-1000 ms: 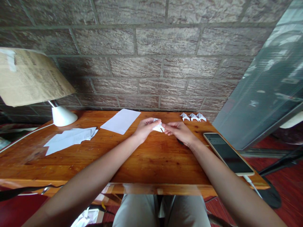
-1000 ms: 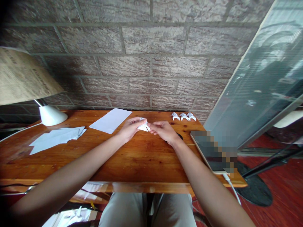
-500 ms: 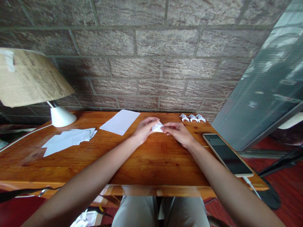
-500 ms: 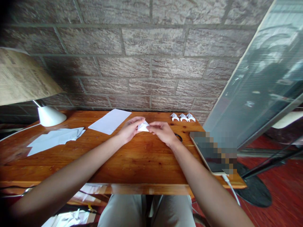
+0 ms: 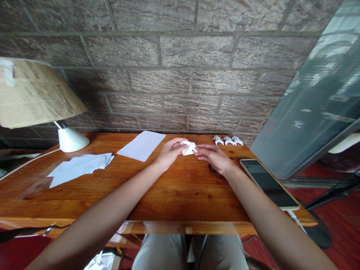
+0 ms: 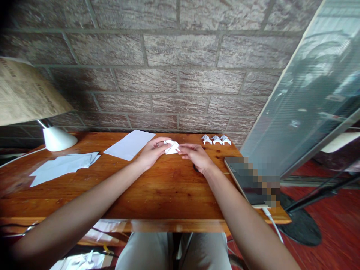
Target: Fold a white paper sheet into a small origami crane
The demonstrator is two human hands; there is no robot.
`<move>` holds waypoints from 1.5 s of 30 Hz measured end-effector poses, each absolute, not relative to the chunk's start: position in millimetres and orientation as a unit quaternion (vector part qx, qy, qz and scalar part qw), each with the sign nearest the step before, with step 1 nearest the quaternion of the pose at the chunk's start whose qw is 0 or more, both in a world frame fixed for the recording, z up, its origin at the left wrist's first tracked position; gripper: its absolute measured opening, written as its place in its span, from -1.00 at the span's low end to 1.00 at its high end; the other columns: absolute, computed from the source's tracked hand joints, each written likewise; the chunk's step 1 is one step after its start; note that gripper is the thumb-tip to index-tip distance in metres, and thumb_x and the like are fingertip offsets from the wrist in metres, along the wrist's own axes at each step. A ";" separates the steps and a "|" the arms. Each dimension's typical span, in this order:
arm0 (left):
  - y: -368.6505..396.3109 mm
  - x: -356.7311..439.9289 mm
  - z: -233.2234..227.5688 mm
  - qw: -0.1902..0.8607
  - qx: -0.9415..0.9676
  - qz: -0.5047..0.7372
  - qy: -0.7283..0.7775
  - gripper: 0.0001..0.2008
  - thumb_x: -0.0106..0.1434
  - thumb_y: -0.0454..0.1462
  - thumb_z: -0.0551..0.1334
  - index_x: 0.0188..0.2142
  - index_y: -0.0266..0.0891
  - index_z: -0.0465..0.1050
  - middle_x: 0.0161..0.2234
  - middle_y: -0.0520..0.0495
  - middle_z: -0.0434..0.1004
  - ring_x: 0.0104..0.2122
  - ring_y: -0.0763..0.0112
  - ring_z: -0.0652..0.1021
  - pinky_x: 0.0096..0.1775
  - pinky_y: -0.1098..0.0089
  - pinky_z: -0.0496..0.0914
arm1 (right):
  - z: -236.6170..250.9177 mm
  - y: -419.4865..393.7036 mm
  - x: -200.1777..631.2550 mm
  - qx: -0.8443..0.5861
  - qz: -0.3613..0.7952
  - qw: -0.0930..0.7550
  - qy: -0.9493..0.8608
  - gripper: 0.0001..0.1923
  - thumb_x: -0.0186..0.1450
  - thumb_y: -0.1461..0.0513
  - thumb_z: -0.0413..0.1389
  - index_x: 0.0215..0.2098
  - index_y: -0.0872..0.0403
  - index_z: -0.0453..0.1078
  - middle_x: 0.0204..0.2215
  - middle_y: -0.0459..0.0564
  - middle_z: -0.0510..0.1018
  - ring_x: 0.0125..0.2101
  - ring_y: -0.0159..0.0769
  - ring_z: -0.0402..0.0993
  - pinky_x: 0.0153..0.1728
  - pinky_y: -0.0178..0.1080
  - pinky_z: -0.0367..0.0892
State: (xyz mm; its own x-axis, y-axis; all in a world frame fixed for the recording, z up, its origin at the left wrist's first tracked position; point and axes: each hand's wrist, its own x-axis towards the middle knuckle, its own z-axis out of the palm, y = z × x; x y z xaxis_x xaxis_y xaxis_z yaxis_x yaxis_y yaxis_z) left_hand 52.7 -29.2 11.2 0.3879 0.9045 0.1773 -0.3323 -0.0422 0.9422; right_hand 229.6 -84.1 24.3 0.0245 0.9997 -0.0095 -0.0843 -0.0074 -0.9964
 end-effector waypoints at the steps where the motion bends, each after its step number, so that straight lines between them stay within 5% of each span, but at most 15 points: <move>1: -29.6 53.1 11.6 0.637 0.535 0.486 0.267 -0.59 -0.08 -0.19 0.47 -0.21 -0.26 0.55 -0.31 -0.07 0.62 -0.27 0.36 0.56 -0.13 0.31 0.42 | 23.8 -83.5 229.6 -0.486 0.525 0.528 -0.457 -0.76 -0.02 0.14 0.37 -0.40 0.05 0.60 -0.40 -0.03 0.63 -0.36 -0.38 0.47 -0.29 -0.32 0.30; 16: -32.3 56.1 10.2 0.664 0.498 0.482 0.280 -0.62 -0.17 -0.26 0.51 -0.31 -0.26 0.56 -0.34 -0.02 0.59 -0.32 0.41 0.53 -0.18 0.34 0.36 | 26.6 -87.4 224.5 -0.478 0.447 0.544 -0.526 -0.73 -0.03 0.12 0.37 -0.37 0.05 0.60 -0.41 -0.09 0.62 -0.40 -0.39 0.38 -0.27 -0.28 0.23; 25: -39.7 58.6 14.9 0.675 0.508 0.466 0.262 -0.67 -0.14 -0.20 0.51 -0.37 -0.27 0.55 -0.39 -0.01 0.56 -0.33 0.43 0.50 -0.22 0.38 0.33 | 22.3 -85.1 225.5 -0.455 0.504 0.560 -0.474 -0.76 -0.07 0.16 0.39 -0.41 0.03 0.60 -0.38 -0.08 0.63 -0.32 -0.37 0.45 -0.27 -0.32 0.29; 32: -34.7 56.7 10.0 0.634 0.552 0.475 0.258 -0.68 -0.08 -0.18 0.49 -0.33 -0.26 0.57 -0.34 -0.03 0.60 -0.32 0.41 0.51 -0.20 0.38 0.31 | 23.6 -83.8 229.4 -0.458 0.559 0.549 -0.420 -0.72 -0.09 0.11 0.44 -0.43 0.03 0.59 -0.38 -0.05 0.65 -0.39 -0.41 0.48 -0.29 -0.34 0.35; 45: -34.3 57.7 5.4 0.632 0.563 0.457 0.273 -0.56 -0.10 -0.24 0.48 -0.16 -0.24 0.59 -0.35 -0.05 0.63 -0.35 0.41 0.54 -0.22 0.38 0.33 | 33.7 -90.4 229.9 -0.484 0.448 0.480 -0.578 -0.62 0.04 -0.05 0.32 -0.51 0.10 0.55 -0.54 -0.12 0.54 -0.46 -0.42 0.32 -0.35 -0.33 0.19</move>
